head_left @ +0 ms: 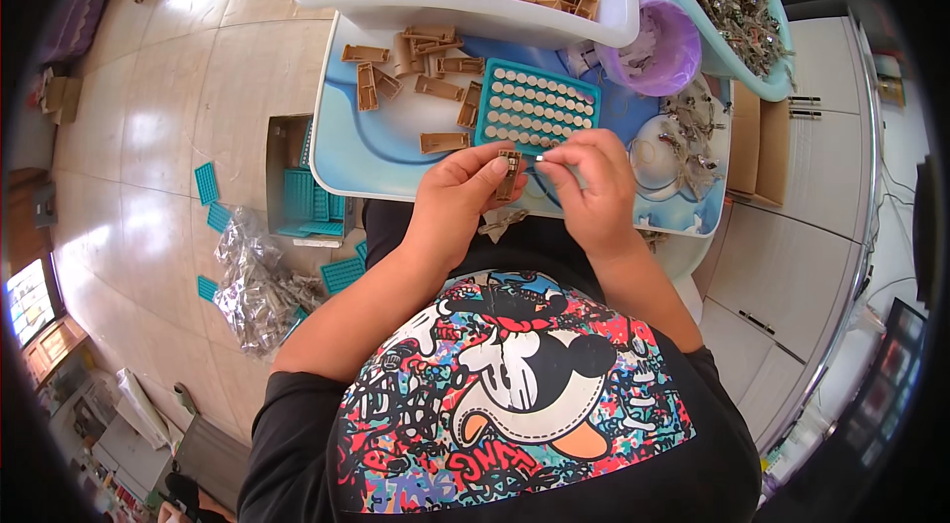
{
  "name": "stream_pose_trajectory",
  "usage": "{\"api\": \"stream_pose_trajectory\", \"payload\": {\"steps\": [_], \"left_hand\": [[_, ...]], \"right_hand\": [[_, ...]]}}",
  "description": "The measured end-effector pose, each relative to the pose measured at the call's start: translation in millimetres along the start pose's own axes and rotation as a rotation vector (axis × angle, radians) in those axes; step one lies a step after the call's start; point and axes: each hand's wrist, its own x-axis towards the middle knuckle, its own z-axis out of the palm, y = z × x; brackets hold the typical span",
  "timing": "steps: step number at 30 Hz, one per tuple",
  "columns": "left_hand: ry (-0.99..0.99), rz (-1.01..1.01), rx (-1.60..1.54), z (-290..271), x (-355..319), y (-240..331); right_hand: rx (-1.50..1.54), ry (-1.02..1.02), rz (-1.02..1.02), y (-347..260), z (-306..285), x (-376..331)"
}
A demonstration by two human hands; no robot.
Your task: The person assembles small brown plastic components by hand, inserting white circular plugs into them on a tray.
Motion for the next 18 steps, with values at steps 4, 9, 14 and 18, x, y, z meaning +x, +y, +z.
{"api": "stream_pose_trajectory", "payload": {"steps": [4,9,14,18], "left_hand": [[-0.003,0.01,0.029,-3.2,1.0,-2.1],[0.023,0.01,0.056,-3.7,-0.1,-3.3],[0.043,0.036,0.044,-2.4,-6.0,-2.4],[0.062,0.006,0.0,-12.0,-13.0,5.2]], "right_hand": [[0.048,-0.047,-0.064,-3.9,12.8,6.3],[0.067,-0.094,-0.076,-6.4,19.2,4.6],[0.099,-0.121,-0.037,-11.7,25.0,1.2],[0.241,-0.237,-0.045,-11.8,24.9,8.9]]}}
